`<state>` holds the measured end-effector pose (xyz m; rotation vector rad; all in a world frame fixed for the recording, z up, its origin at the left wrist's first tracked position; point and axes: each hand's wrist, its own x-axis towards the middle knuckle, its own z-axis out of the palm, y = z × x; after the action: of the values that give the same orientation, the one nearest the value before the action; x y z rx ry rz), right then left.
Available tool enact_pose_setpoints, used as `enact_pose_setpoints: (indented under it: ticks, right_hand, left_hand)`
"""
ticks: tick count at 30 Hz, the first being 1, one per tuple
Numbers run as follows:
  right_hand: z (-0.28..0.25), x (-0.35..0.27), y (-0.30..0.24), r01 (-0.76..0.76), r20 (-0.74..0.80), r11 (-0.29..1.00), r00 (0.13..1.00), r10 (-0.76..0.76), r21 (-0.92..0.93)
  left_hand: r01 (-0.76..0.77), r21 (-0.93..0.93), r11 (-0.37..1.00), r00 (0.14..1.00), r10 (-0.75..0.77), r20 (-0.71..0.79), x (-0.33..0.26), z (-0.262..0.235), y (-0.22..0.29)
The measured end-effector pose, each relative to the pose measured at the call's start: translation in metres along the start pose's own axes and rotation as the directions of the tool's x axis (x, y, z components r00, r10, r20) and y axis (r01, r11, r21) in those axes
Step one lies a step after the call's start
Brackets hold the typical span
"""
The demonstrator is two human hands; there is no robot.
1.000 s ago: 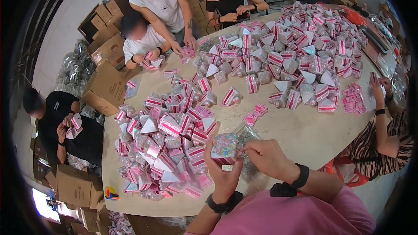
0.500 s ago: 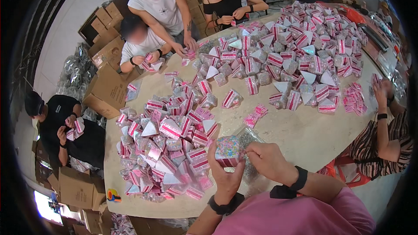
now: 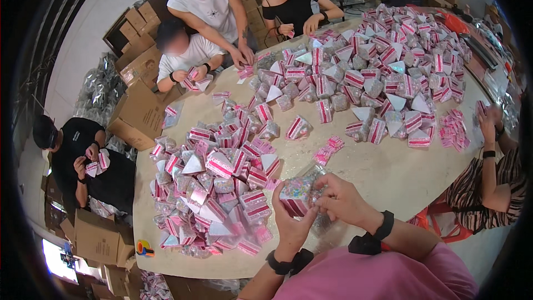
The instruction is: Packing small triangular sachets into larger transparent bags at a production table.
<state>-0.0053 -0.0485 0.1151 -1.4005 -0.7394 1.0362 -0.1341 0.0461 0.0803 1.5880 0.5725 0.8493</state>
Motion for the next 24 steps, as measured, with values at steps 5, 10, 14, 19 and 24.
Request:
enact_pose_setpoints:
  ticks: [5, 10, 14, 19, 24]
  right_hand:
    - [-0.011, 0.006, 0.007, -0.051, 0.093, 0.977, 0.995, 0.033, 0.207]
    - [-0.012, 0.011, 0.017, -0.038, 0.095, 0.979, 0.995, 0.019, 0.201]
    - [-0.007, 0.011, 0.026, -0.059, 0.052, 0.988, 0.997, 0.052, 0.146]
    - [-0.008, 0.012, 0.04, -0.12, 0.066, 0.943, 0.992, 0.104, 0.31]
    - [-0.01, 0.011, 0.052, -0.155, 0.119, 0.942, 0.985, 0.125, 0.297]
  left_hand:
    - [0.036, -0.031, 0.999, 0.999, -0.036, -0.012, 0.004, 0.002, 0.002]
    - [0.026, 0.008, 1.0, 1.0, -0.026, -0.005, 0.001, -0.002, -0.009]
    - [0.07, 0.021, 0.997, 0.997, -0.071, 0.011, -0.002, -0.006, -0.02]
    - [0.128, 0.075, 0.989, 0.991, -0.131, 0.036, 0.002, -0.008, -0.025]
    - [0.309, -0.146, 0.94, 0.95, -0.311, 0.014, 0.006, -0.018, -0.026]
